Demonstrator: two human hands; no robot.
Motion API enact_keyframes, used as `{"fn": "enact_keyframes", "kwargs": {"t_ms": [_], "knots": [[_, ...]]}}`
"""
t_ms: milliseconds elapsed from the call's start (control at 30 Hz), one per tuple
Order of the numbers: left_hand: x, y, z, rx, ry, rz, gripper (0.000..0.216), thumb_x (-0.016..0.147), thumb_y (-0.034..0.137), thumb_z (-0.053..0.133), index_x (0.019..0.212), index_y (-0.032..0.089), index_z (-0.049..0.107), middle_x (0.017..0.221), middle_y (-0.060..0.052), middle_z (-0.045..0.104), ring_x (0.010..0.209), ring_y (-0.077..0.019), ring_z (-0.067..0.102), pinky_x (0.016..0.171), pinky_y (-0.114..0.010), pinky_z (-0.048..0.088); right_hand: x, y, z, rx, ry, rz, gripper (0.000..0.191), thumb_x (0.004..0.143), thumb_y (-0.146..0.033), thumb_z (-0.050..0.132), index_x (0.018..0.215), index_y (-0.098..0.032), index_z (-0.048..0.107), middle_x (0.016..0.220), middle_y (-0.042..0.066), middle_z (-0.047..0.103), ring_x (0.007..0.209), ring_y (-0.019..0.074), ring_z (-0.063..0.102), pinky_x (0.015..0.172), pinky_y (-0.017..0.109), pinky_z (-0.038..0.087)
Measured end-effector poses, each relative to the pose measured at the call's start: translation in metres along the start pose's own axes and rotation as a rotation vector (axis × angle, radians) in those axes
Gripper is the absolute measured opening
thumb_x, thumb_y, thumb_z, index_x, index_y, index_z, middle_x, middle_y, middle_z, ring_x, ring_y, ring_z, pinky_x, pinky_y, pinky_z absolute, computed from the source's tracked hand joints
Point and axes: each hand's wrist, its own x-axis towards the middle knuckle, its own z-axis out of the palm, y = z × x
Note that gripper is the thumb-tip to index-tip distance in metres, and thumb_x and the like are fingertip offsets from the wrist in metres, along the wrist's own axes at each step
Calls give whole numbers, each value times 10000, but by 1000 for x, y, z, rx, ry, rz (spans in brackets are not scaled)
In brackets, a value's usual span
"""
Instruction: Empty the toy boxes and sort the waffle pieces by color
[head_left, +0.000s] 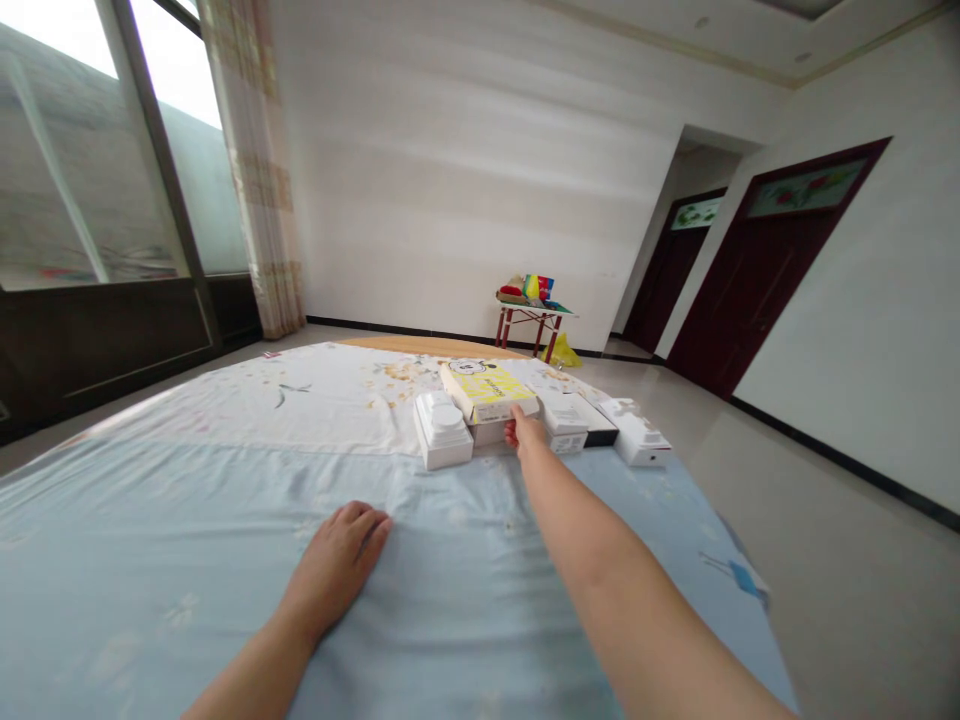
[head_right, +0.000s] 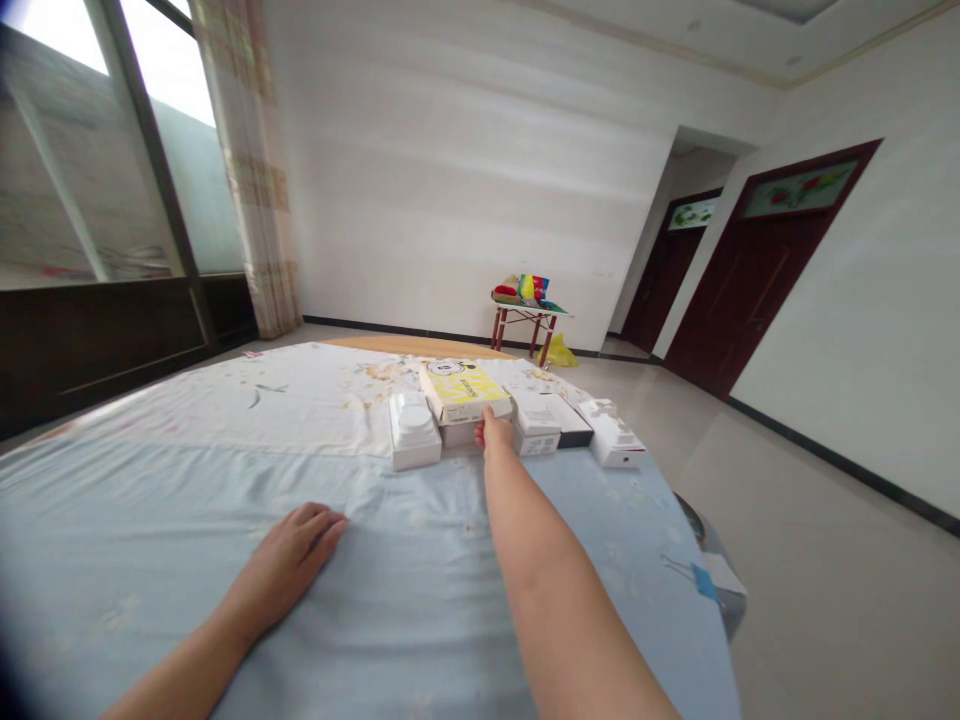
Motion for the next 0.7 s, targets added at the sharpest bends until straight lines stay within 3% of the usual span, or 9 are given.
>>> {"fn": "enact_keyframes", "kwargs": {"t_ms": [167,400,533,700], "knots": [[0,-2,2,-20,-4,-11,385,881,433,329,939,220,645,956,-64,602,912,-193,561,874,-355,411,8,10,-6,-95,125,-12,484,857,-521,346,842,-119,615,548,48,583,385,136,549,332,233,451],[1,-4,3,-30,17,0,373,874,432,345,933,228,651,955,-62,608,909,-194,566,868,-348,421,9,17,2,-137,169,-72,536,839,-509,402,1216,-132,462,732,83,646,400,140,564,361,239,462],[1,-4,3,-40,14,-6,370,871,435,350,922,229,654,949,-60,614,905,-195,570,868,-352,423,8,16,2,-136,180,-58,564,837,-548,378,1238,-154,430,728,66,634,392,143,560,369,260,469],[3,-4,3,-36,11,-20,359,866,436,363,925,234,654,960,-59,617,908,-197,575,867,-356,427,6,13,-4,-134,175,-29,548,830,-578,369,1112,-130,514,610,34,584,373,156,542,358,277,456]]}}
